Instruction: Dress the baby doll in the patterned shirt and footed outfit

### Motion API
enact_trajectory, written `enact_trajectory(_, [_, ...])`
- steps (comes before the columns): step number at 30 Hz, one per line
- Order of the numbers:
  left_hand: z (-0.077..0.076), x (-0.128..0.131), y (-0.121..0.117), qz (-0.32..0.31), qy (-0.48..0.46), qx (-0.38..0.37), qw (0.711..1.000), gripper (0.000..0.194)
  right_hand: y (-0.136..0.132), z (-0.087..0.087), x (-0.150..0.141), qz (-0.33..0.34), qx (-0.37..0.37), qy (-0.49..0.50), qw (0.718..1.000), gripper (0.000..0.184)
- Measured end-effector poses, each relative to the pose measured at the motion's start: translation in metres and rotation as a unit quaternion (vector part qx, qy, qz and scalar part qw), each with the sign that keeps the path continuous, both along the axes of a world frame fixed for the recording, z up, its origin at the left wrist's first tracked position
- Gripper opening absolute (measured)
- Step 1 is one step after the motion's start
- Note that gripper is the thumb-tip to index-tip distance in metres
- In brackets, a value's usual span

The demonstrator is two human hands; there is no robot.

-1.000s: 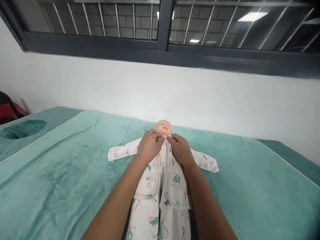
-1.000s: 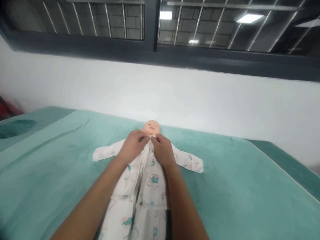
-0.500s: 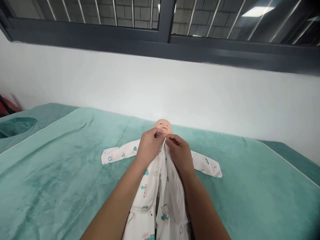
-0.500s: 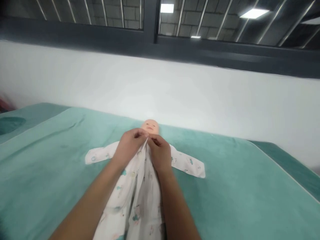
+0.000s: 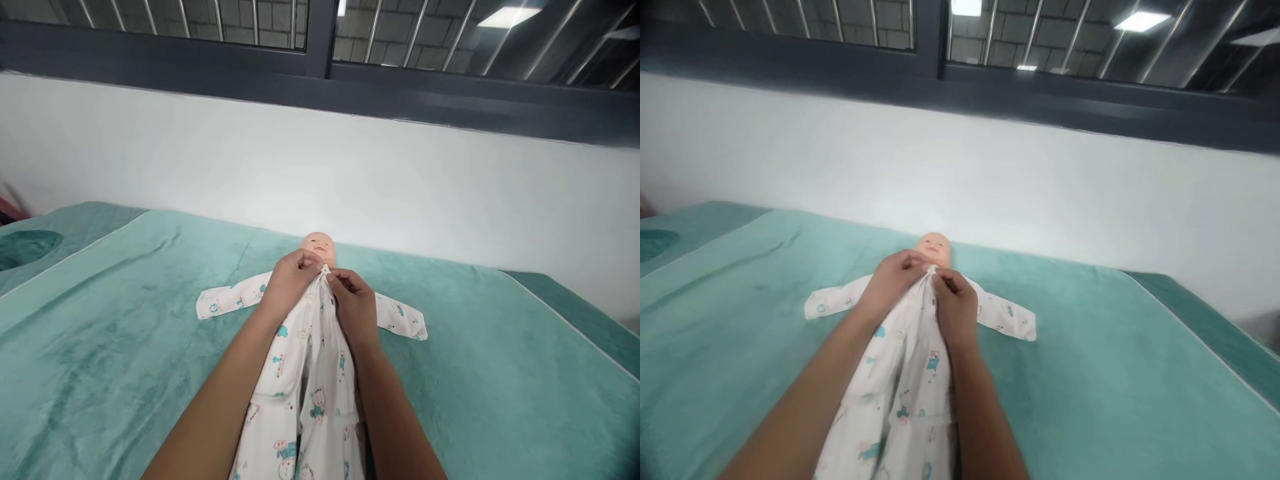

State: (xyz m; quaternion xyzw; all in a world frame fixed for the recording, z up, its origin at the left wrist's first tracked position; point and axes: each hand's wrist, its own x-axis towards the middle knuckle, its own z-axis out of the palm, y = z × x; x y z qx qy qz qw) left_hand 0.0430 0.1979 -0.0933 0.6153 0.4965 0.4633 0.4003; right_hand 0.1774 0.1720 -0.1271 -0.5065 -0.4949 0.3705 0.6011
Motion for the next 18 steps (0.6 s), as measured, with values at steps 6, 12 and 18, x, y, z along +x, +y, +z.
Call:
enact_trajectory(6, [-0.0037, 0.0006, 0.0004, -0.006, -0.033, -0.010, 0.999, 0.018, 0.0043, -0.0050, 0.0040, 0.009, -0.002, -0.009, 1.000, 0.021])
enact_trajectory(12, [-0.0020, -0.0020, -0.0008, -0.027, 0.002, 0.003, 1.000, 0.024, 0.0009, 0.0008, 0.0013, 0.009, 0.024, -0.056, 0.998, 0.018])
enact_trajectory(18, [-0.0062, -0.0039, 0.0024, -0.046, -0.006, 0.011, 0.999, 0.022, 0.0002, 0.0041, -0.0014, 0.039, 0.067, -0.115, 0.990, 0.016])
